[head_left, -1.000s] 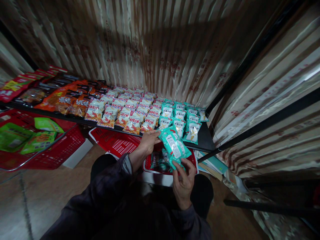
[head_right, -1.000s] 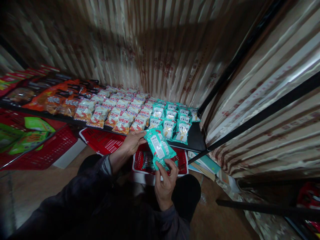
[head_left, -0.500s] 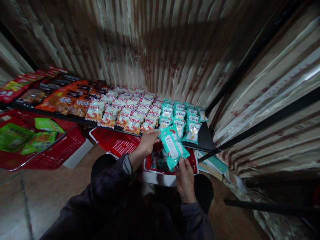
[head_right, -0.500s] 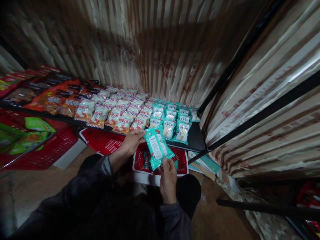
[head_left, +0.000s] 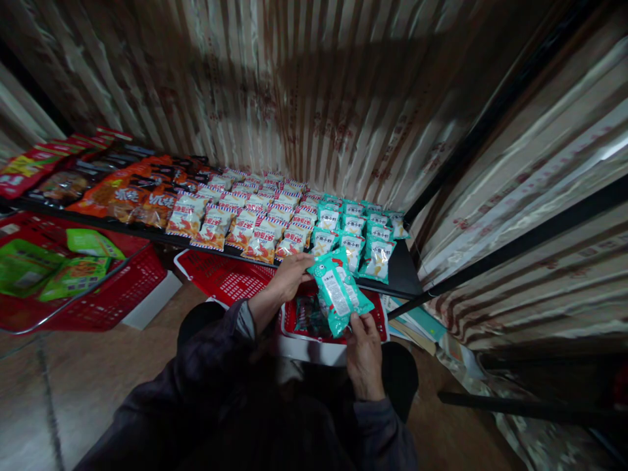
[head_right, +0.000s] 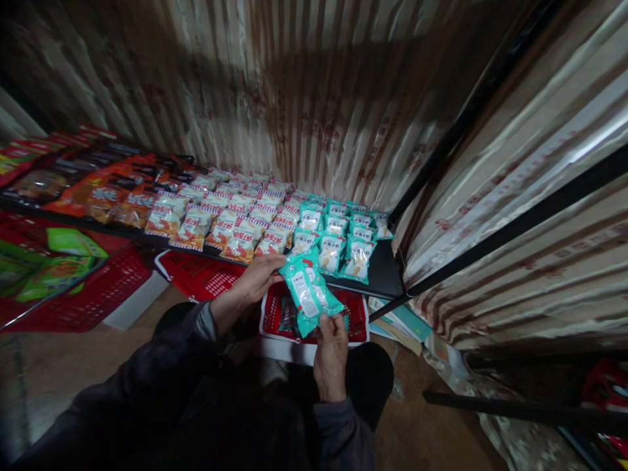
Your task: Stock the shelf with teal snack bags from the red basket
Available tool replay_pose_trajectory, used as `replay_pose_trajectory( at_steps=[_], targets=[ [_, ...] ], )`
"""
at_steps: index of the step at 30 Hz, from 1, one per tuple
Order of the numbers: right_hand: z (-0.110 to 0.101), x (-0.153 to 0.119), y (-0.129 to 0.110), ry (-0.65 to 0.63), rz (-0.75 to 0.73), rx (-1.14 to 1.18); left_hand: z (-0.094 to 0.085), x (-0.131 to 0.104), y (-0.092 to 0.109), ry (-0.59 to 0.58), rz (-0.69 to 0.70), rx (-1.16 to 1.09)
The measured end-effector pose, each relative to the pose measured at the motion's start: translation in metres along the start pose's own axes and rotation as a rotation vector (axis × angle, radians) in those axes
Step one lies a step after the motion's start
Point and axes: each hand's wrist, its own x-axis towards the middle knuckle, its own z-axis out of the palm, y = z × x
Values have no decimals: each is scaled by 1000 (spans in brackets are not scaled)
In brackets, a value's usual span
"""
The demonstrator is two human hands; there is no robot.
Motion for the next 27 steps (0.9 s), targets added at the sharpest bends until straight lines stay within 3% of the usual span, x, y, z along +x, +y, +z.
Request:
replay_pose_trajectory(
  at_steps=[9,15,18,24,27],
  targets=[
    [-7,0,6,-45,-58,-107,-6,7,11,-152,84,248],
    [-11,-2,6,-49,-58,-171,-7,8,7,-91,147,315],
    [-12,0,4,12,-82,-169,-7,7,5,-59,165,347],
    [-13,11,2,96,-110,-149,-8,5,5,-81,203,387],
    [-13,12,2,77,-121,-171,-9,3,5,-102,184,371]
  ],
)
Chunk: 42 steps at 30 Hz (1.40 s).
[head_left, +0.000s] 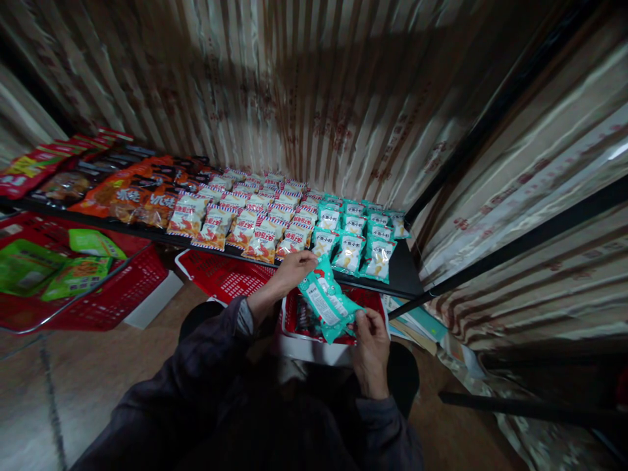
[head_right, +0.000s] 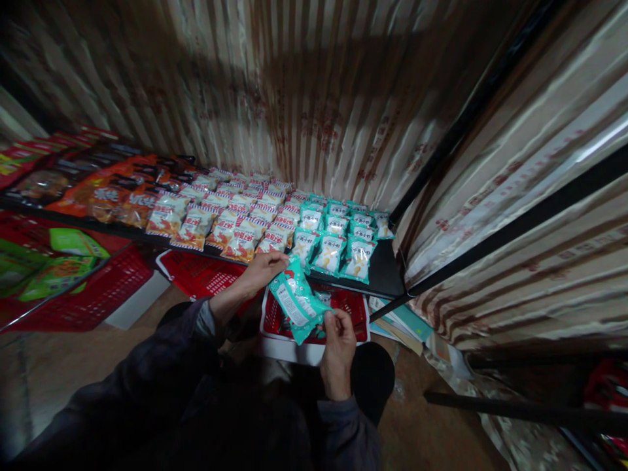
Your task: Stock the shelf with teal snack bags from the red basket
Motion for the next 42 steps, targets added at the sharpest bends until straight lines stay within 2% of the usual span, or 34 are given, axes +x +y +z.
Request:
replay_pose_trajectory(
  at_steps=[4,10,15,23,26,29,33,37,40,42],
  targets=[
    [-1,-4,1,-32,-52,-54,0,-1,-1,-23,-24,-11],
    [-1,-11,-1,13,-103,-70,6,-2,-7,108,9,-14],
    [2,-12,-1,24,-34,4,9,2,-4,63,0,12],
    [2,-11,2,66,-65,-16,5,7,-3,35,-83,-2],
    [2,-10,2,77,-78,-17,5,6,-4,31,-66,17],
    [2,-10,2,88,-109,-33,3,5,-1,-25,-63,17],
    [0,-8,3,107,-98,1,-4,4,2,-187,-172,-1],
    [-5,-5,10,129,-47,35,-10,4,1,-297,-251,-30],
    [-11,-2,18,95,-14,-32,-10,4,-3,-306,-273,-45],
    [-15,0,21,71,-102,-169,-9,5,-6,-269,-266,-32]
  ],
)
